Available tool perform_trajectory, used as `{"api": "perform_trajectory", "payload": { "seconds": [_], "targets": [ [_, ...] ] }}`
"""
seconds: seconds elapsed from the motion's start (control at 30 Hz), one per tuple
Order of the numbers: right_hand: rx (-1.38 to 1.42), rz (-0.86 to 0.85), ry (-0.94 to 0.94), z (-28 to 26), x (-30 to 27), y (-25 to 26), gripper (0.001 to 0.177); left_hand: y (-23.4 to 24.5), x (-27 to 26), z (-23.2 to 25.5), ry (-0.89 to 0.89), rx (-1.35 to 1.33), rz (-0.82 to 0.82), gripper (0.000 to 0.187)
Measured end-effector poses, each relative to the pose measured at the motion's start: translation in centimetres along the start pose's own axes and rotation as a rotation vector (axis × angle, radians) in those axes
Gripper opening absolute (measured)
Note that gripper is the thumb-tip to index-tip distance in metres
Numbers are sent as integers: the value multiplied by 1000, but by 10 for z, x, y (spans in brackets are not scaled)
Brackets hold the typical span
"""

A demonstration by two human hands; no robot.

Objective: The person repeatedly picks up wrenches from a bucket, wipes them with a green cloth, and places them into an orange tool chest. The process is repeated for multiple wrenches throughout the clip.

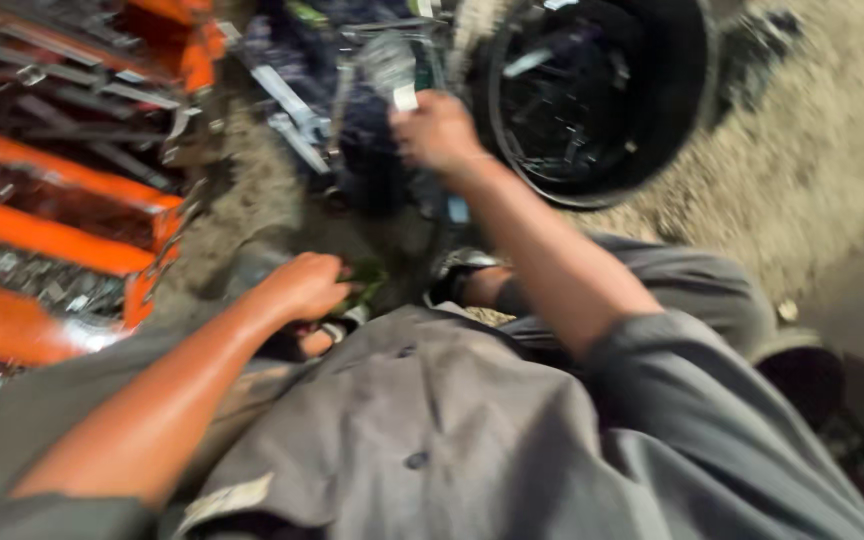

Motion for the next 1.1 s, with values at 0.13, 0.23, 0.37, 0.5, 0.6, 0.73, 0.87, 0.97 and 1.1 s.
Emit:
{"api": "perform_trajectory", "payload": {
  "seconds": [0.13, 0.23, 0.37, 0.5, 0.6, 0.73, 0.87, 0.97, 1.1],
  "targets": [
    [-762, 394, 571, 19, 13, -36, 36, 15, -6, -5, 19, -22, 21, 42],
    [-725, 308, 816, 4, -15, -27, 54, 11, -11, -3, 51, -28, -10, 43],
    [-771, 497, 1019, -62, -42, 32, 42, 7, -9, 7, 21, -21, -4, 42],
    [-419, 766, 649, -68, -22, 148, 32, 10, -10, 13, -39, -9, 42, 42],
    [-749, 765, 459, -46, 3, 193, 35, 5, -11, 7, 16, -28, 2, 43],
    [-1081, 630, 714, -53, 29, 191, 50, 7, -10, 2, 39, -36, 1, 43],
    [-972, 602, 545, -62, 57, 185, 56, 10, -9, -3, 49, -49, 21, 44],
    [-920, 556, 540, -71, 62, 177, 49, 11, -5, -4, 55, -58, 29, 43],
    [-1038, 513, 580, -83, 54, 172, 32, 9, -1, -11, 88, -70, 5, 43]
  ]
}}
Point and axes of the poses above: each hand's wrist, its own x-axis towards the middle knuckle, its own y-axis out of the back of the hand, z = x × y, the point moved 7 cm from there along x, towards the middle knuckle, and after that the axes turned 1 degree about -y, right-handed, at the moved point
